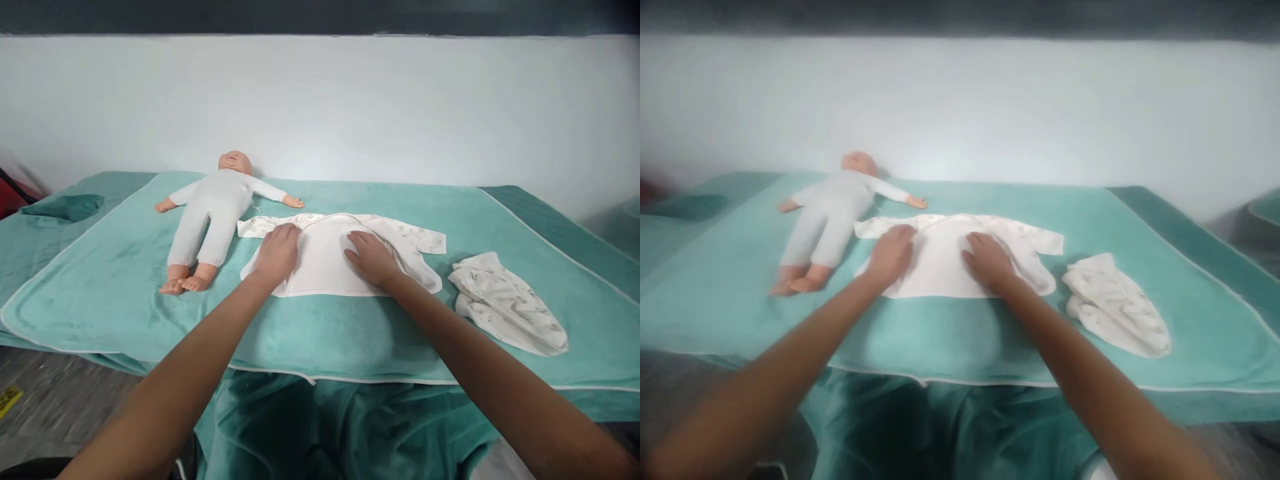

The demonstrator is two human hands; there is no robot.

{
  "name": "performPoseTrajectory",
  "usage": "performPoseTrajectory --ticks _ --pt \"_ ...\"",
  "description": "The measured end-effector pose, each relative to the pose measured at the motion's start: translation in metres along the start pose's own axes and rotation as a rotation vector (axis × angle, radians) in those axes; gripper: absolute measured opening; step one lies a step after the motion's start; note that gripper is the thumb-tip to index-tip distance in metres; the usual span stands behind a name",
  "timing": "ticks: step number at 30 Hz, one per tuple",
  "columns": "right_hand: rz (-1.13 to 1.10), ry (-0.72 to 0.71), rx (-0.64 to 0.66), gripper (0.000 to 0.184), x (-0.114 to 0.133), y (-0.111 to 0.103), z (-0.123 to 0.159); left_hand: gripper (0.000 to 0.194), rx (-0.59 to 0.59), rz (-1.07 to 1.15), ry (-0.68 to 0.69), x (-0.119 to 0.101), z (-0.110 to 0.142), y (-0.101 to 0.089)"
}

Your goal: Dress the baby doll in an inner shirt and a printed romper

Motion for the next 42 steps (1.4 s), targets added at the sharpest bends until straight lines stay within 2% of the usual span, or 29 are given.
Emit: performPoseTrajectory --ticks 1,3,7,9,11,13,15,16,17,20,23,26,29,32,37,42 --pt "0.010 0.006 0.015 0.048 -0.004 0.001 -0.002 0.046 0.031 -0.020 0.054 -0.003 0.000 0.003" --pt "0.023 0.011 0.037 0.051 -0.009 0.004 -0.004 0.047 0.056 -0.054 0.056 -0.003 -0.008 0.009" --pt "0.065 0.009 0.055 0.057 -0.007 0.007 -0.004 0.039 0.058 -0.008 -0.131 0.013 -0.041 0.012" --pt "0.096 0.028 0.064 0.061 -0.006 0.009 -0.004 0.038 -0.033 0.054 -0.232 0.018 -0.052 0.008" --pt "0.126 0.044 0.070 0.064 -0.006 0.011 -0.006 0.043 -0.141 0.089 -0.280 0.013 -0.051 0.008" --pt "0.151 0.035 0.079 0.064 -0.010 0.014 -0.010 0.047 -0.155 0.090 -0.168 -0.003 -0.039 0.014" --pt "0.160 0.012 0.097 0.064 -0.015 0.018 -0.019 0.044 -0.042 0.096 0.073 -0.024 -0.022 0.026" --pt "0.157 0.002 0.107 0.064 -0.018 0.021 -0.024 0.041 0.027 0.109 0.156 -0.033 -0.014 0.033" --pt "0.149 -0.004 0.115 0.064 -0.021 0.023 -0.030 0.038 0.082 0.127 0.173 -0.040 -0.008 0.039" --pt "0.122 0.012 0.097 0.065 -0.028 0.028 -0.050 0.041 0.178 0.155 0.072 -0.047 -0.008 0.052" --pt "0.116 0.034 0.059 0.063 -0.030 0.031 -0.065 0.047 0.205 0.152 -0.008 -0.044 -0.026 0.058" --pt "0.125 0.039 -0.003 0.063 -0.029 0.033 -0.071 0.047 0.175 0.165 -0.070 -0.042 -0.048 0.066" --pt "0.108 0.054 -0.062 0.066 -0.030 0.035 -0.070 0.048 0.094 0.197 -0.096 -0.041 -0.062 0.077" --pt "0.060 0.113 -0.021 0.067 -0.035 0.039 -0.070 0.049 0.043 0.237 -0.103 -0.036 -0.070 0.089" --pt "0.043 0.206 0.011 0.066 -0.038 0.042 -0.072 0.052 0.069 0.230 -0.076 -0.030 -0.071 0.097" --pt "0.089 0.177 0.004 0.064 -0.028 0.042 -0.067 0.057 0.096 0.182 -0.067 -0.031 -0.049 0.088"
Point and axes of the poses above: each hand's wrist, its own z-axis away from the middle knuckle, its own y-axis out of the palm, x = y × z, the point moved 2 cm from there along -z, towards the middle knuckle, and after that the axes turned 13 degrees about -y, right-handed, at the moved point
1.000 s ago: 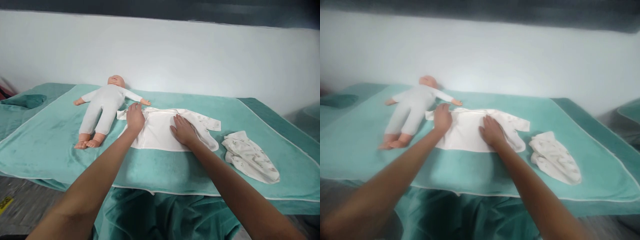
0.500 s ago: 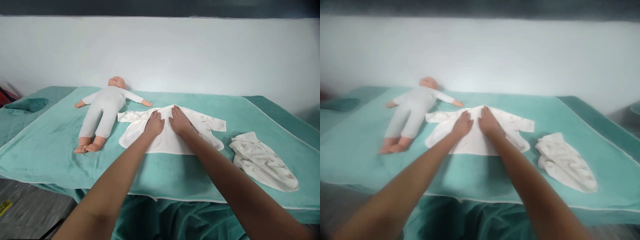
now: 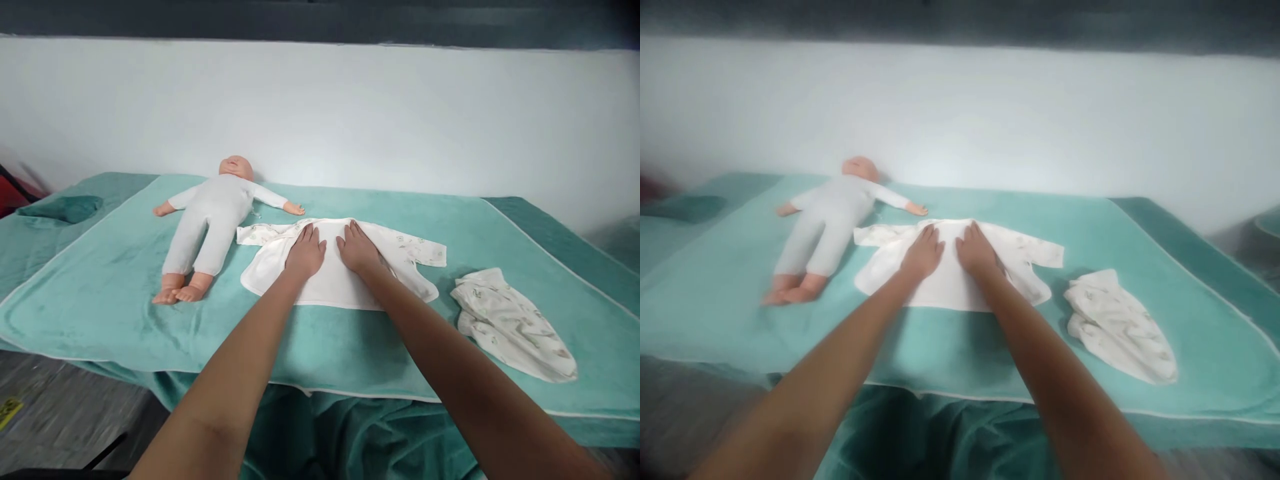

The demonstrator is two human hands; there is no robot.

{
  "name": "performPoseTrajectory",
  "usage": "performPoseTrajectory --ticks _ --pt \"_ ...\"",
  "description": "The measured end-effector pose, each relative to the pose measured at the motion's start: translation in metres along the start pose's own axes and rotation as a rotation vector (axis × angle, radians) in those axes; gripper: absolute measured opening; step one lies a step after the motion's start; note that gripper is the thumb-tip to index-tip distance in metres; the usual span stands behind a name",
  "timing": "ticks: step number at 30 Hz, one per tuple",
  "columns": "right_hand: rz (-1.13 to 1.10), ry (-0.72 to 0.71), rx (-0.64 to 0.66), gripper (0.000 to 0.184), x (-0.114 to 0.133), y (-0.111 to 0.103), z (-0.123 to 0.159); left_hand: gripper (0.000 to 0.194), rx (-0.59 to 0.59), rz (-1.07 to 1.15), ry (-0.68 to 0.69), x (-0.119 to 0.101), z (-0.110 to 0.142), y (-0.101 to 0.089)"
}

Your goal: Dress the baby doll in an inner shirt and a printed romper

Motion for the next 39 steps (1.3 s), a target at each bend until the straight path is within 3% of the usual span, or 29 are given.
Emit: performPoseTrajectory --ticks 5,12,20,24,32,36,39 --pt "0.033 -0.022 0.020 0.065 0.008 -0.003 0.018 0.060 0.017 -0.104 -0.007 0.003 0.036 -0.012" --pt "0.110 0.125 0.031 0.068 0.023 -0.011 0.050 0.059 0.046 -0.184 0.000 0.006 0.086 -0.030" --pt "0.126 0.000 0.094 0.067 0.053 -0.023 0.103 0.056 0.005 -0.158 -0.054 0.006 0.148 -0.049" --pt "0.155 -0.078 0.077 0.066 0.061 -0.025 0.127 0.054 -0.048 -0.131 -0.042 0.006 0.162 -0.051" --pt "0.138 -0.073 0.053 0.066 0.071 -0.039 0.170 0.041 -0.082 -0.100 0.026 0.018 0.184 -0.068" --pt "0.102 -0.117 0.012 0.065 0.062 -0.050 0.208 0.028 -0.142 -0.063 0.042 0.025 0.191 -0.075" --pt "-0.068 -0.133 0.022 0.059 0.045 -0.065 0.225 0.023 -0.172 -0.061 0.031 0.025 0.194 -0.074"
Point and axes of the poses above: each hand's wrist, its own z-axis away from the middle knuckle, its own y-axis out of the palm, x = y × z, the point moved 2 cm from there along -z, towards the middle knuckle, and after that the axes turned 13 degrees about -y, right-handed, at the moved point
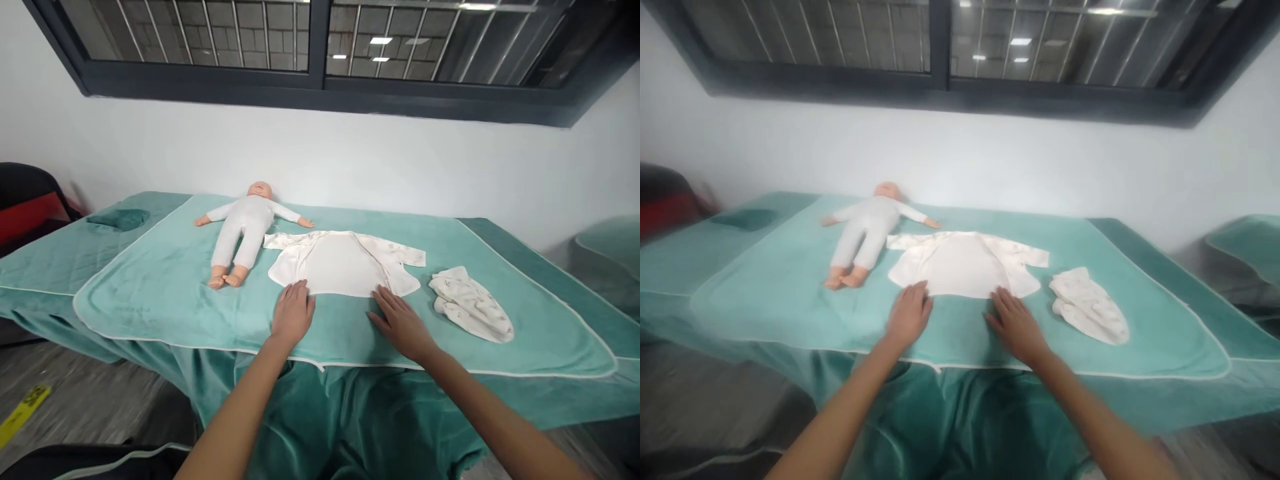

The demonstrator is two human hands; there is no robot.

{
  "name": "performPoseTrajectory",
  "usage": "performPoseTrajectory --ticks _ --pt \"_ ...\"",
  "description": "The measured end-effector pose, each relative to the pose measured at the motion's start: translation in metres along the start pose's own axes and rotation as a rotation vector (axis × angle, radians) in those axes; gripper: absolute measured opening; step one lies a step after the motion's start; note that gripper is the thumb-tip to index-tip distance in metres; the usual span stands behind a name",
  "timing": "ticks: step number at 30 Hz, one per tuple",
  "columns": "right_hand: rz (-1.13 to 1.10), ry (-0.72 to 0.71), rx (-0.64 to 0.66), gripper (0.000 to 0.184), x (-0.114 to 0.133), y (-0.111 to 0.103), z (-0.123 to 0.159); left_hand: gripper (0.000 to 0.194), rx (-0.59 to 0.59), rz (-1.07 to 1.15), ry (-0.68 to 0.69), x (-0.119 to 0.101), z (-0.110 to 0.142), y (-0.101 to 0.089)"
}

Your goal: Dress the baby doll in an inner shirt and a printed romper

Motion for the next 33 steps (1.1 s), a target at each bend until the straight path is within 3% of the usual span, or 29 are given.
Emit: performPoseTrajectory --ticks 4,9,18,22,25,28,33 --pt "-0.262 0.232 -0.127 0.049 -0.039 -0.026 -0.003 0.021 -0.007 -0.019 -0.021 -0.006 0.002 -0.002" --pt "-0.244 0.490 -0.283 0.044 -0.090 -0.044 -0.039 0.020 -0.013 -0.045 -0.042 -0.010 0.004 -0.004" --pt "-0.227 0.533 -0.170 0.045 -0.145 -0.028 -0.140 0.019 -0.039 -0.085 -0.042 -0.009 0.004 0.000" --pt "-0.233 0.480 -0.066 0.036 -0.163 -0.016 -0.170 0.019 -0.022 -0.089 -0.048 -0.011 0.004 -0.002" --pt "-0.194 0.463 -0.073 0.032 -0.170 -0.008 -0.172 0.020 -0.021 -0.084 -0.052 -0.012 0.004 -0.003" --pt "-0.110 0.501 -0.147 0.039 -0.176 -0.006 -0.161 0.020 -0.020 -0.081 -0.056 -0.012 0.005 -0.002" --pt "0.010 0.493 -0.150 0.036 -0.188 -0.016 -0.142 0.018 -0.020 -0.083 -0.051 -0.010 0.003 -0.001"
Point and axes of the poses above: each hand's wrist, its own z-axis away from the middle knuckle, its own y-axis out of the palm, x = y × z, the point moved 2 cm from there along -z, towards the middle knuckle, and after that the axes turned 13 degrees about -y, right-handed, at the moved point
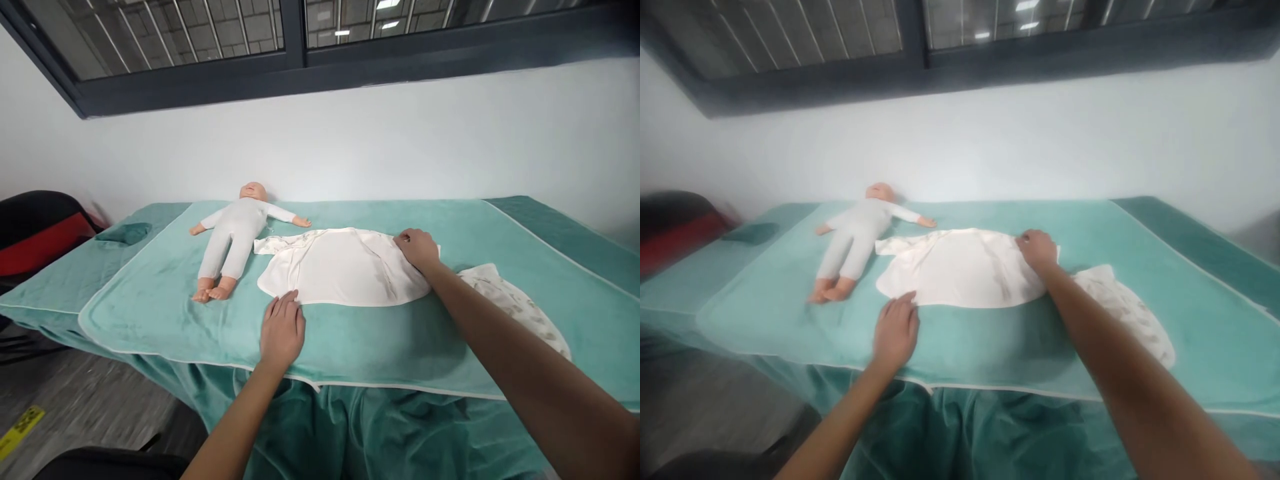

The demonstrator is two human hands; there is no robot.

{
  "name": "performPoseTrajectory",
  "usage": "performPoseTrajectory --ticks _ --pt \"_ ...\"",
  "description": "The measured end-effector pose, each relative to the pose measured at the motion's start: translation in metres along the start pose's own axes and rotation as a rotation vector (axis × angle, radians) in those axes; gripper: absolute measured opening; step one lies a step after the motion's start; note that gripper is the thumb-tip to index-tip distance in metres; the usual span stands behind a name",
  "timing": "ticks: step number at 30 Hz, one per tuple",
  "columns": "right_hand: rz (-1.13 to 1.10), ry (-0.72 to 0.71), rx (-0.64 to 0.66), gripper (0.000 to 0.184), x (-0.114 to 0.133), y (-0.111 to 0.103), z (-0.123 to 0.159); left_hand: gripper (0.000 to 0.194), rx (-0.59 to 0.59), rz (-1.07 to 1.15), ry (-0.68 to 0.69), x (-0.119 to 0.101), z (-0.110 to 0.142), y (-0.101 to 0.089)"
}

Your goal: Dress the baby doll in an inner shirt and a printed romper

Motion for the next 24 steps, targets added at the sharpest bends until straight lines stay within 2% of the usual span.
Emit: performPoseTrajectory --ticks 3,6,9,12,14,17,19,21,24 --pt "0.096 -0.029 0.060 0.036 -0.013 -0.011 -0.001 0.018 -0.002 -0.003 0.004 0.000 -0.001 0.000" --pt "0.155 -0.012 0.193 0.043 -0.027 -0.019 -0.004 0.019 -0.002 0.003 0.004 -0.001 -0.001 -0.001" --pt "0.134 0.059 0.301 0.051 -0.045 -0.026 -0.007 0.019 0.000 0.015 -0.003 -0.001 -0.001 -0.001" --pt "0.106 0.079 0.343 0.045 -0.061 -0.031 -0.011 0.018 0.001 0.016 -0.003 0.000 0.000 -0.001" --pt "0.079 0.060 0.241 0.035 -0.067 -0.035 -0.015 0.018 -0.001 0.013 -0.002 0.000 0.000 -0.001" --pt "0.002 0.012 -0.076 0.024 -0.070 -0.037 -0.020 0.019 -0.012 0.018 0.001 0.000 0.000 -0.002" --pt "-0.096 -0.007 -0.233 0.022 -0.070 -0.034 -0.021 0.019 -0.018 0.027 0.007 0.000 0.000 -0.002" --pt "-0.165 0.009 -0.300 0.029 -0.072 -0.030 -0.018 0.018 -0.022 0.031 0.013 0.000 0.000 -0.002" --pt "-0.187 0.115 -0.337 0.034 -0.079 -0.026 -0.009 0.018 -0.027 0.027 0.018 0.000 0.000 -0.002"
Point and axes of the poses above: each hand's wrist, its own z-axis away from the middle knuckle, its own y-axis out of the palm, x = y × z, the point moved 2 cm from there along -z, towards the middle knuckle, and after that the axes turned 13 degrees about -y, right-handed, at the moved point
